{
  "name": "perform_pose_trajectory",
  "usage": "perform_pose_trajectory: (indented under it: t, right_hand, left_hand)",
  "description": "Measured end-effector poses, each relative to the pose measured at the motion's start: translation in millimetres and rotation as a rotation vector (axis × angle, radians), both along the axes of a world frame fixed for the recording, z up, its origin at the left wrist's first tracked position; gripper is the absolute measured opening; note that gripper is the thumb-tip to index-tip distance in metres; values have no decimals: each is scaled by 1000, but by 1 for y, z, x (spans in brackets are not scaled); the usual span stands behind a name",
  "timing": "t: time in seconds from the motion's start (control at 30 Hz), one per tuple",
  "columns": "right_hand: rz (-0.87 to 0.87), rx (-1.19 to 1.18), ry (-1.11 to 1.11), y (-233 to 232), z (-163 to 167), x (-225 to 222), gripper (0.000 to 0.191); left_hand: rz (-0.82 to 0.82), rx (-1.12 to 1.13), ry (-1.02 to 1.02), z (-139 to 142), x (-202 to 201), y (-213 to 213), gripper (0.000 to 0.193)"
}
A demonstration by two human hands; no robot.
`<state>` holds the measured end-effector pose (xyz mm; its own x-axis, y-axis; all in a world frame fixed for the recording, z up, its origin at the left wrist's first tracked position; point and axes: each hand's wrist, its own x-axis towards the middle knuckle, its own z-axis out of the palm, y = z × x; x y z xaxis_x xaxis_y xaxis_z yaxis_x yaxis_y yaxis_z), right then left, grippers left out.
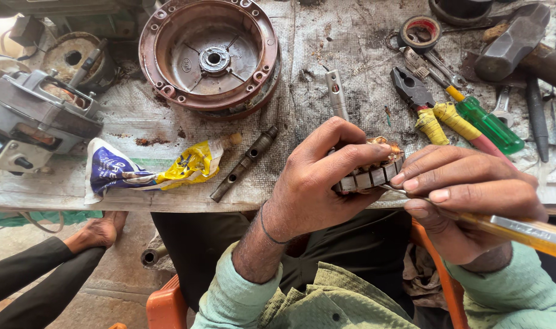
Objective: The person uses a screwdriver to scrape and clean the surface of a cylindrical electrical component with copper windings. They hold the component in one hand and methodically work the tool along its segmented surface.
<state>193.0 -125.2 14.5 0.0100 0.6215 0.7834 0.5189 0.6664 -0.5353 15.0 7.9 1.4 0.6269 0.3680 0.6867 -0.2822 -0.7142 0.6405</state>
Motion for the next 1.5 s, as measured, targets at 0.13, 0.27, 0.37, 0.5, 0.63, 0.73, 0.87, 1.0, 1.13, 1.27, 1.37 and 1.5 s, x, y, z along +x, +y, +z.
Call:
perform_pose_trajectory:
  t: [0.13,0.27,0.37,0.5,0.63,0.73,0.87,1.0,1.13,1.27,1.37,1.5]
  right_hand:
    - [-2,-15,-7,-1,1,0,28]
    - [-1,-31,-3,-1,2,-1,28]
    - [-1,-29,-1,-2,1,0,28]
    - [-6,-36,15,-4,-2,0,29]
    - [-42,-18,-21,-2,1,-6,30]
    - [-104,7,-83,2,13,-16,29]
    - [-217,-76,-196,0,38,-29,26]
    - [-369,-241,-333,-6,55,-35,27]
    - [-402,-309,-338,-7,60,-35,26]
    - [-354,-379,-338,-5,64,-34,24]
    - [-386,-405,-399,-3,66,-36,24]
    - [-447,-394,-330,1,61,-37,24]
  left_hand:
    - [-14,-10,0,0,0,0,47]
    - [-13,-4,9,0,-1,0,48]
    - [-12,-2,11,0,0,0,48]
    - [-15,-8,2,0,0,0,47]
    - [5,-3,-1,-1,1,-1,46]
    - [13,-2,-6,-1,0,0,46]
    - [9,11,-9,-2,2,-1,46]
    - [2,12,3,-1,2,-3,48]
    - [-5,1,16,1,2,-3,50]
    - [4,23,45,3,4,0,50]
    - [-18,10,30,6,7,1,53]
    - [-4,-55,47,11,9,4,45]
